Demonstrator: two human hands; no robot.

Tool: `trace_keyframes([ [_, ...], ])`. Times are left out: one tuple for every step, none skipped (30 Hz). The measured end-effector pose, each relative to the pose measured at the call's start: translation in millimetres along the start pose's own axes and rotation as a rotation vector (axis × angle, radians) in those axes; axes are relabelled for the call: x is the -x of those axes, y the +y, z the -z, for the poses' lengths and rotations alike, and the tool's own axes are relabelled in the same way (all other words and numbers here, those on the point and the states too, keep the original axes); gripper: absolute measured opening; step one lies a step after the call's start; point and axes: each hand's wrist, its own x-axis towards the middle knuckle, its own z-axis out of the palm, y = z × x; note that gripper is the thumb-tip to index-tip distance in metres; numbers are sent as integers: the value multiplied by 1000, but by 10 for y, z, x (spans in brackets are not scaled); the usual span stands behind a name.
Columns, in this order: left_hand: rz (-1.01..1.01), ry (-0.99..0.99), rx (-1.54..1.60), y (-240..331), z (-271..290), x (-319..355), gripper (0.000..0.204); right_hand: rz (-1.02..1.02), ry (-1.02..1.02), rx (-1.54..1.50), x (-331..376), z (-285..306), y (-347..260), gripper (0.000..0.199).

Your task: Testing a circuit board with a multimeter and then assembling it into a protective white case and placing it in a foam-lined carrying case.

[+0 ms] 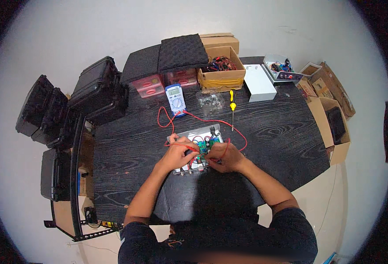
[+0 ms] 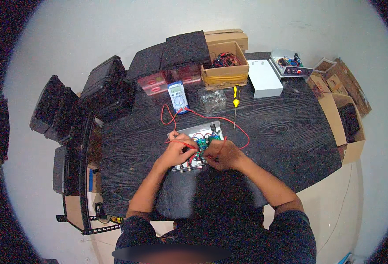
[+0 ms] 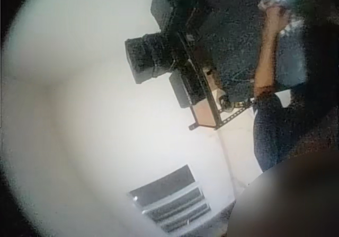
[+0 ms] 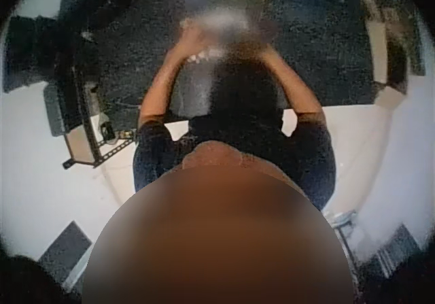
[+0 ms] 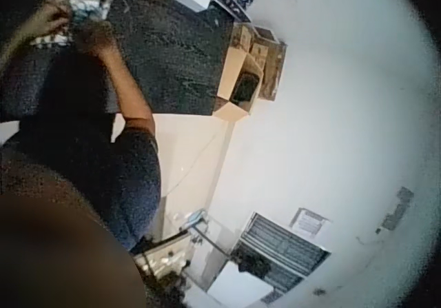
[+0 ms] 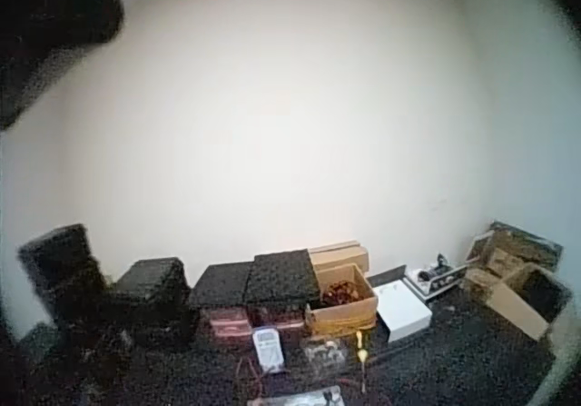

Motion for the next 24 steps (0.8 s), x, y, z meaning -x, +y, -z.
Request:
trace_keyframes([
  [5, -9, 2, -16, -6, 8, 10, 6, -15, 32, 4, 1, -2, 17],
  [4, -7, -2, -23, -8, 15, 10, 12, -29, 64, 2, 1, -5, 17],
  [23, -19, -16, -24, -8, 20, 10, 15, -28, 65, -8, 9, -18, 17],
  [42, -30, -30, -28, -9, 23, 10, 7, -34, 62, -18, 22, -34, 17],
  [33, -32, -30, -34, -11, 24, 9, -1, -41, 60, -27, 31, -45, 17],
  [32, -30, -33, -42, -11, 28, 9, 2, -41, 61, -36, 35, -54, 17],
  [26, -23, -41, -51, -12, 32, 9, 3, -33, 42, -46, 37, -63, 16],
  [21, -15, -50, -59, -14, 38, 10, 5, -26, 23, -56, 38, -68, 16],
  [17, -15, -45, -25, -14, 17, 10, 1, -27, 27, -47, 49, -66, 16],
  [38, -23, -58, 17, -3, 4, 9, 18, -3, 14, -42, 56, -62, 15],
  [59, -31, -69, 39, 0, -14, 9, 36, 20, 1, -35, 62, -58, 14],
  [54, -27, -65, 6, 7, -21, 9, 35, 18, 9, -32, 65, -59, 14],
  [43, 5, -34, -62, 23, -17, 13, -54, 61, -82, -23, 64, -57, 11],
  [32, 36, -3, -126, 39, -16, 19, -143, 104, -172, -18, 73, -42, 10],
  [-1, 175, 124, -178, 55, 3, 33, -141, 103, -163, -30, 88, -5, 10],
  [159, 237, 341, -215, 64, 36, 21, -180, 221, -190, -25, 109, 50, 10],
  [179, 327, 423, -278, 70, 22, 29, -217, 340, -214, -19, 135, 118, 10],
  [202, 418, 502, -354, 83, 23, 36, -218, 339, -202, -26, 143, 223, 10],
  [230, 467, 515, -434, 117, 28, 41, -196, 466, -168, -48, 169, 328, 11],
  [257, 516, 528, -513, 150, 27, 46, -172, 593, -132, -39, 201, 405, 12],
  [261, 578, 478, -597, 170, 76, 48, -488, 577, -513, -34, 200, 346, 18],
  [304, 594, 438, -666, 170, 101, 48, -485, 578, -494, -19, 230, 404, 18],
  [325, 603, 393, -770, 133, 160, 48, -546, 621, -572, -2, 233, 520, 21],
  [348, 617, 343, -898, 98, 226, 48, -602, 661, -654, -16, 232, 634, 24],
])
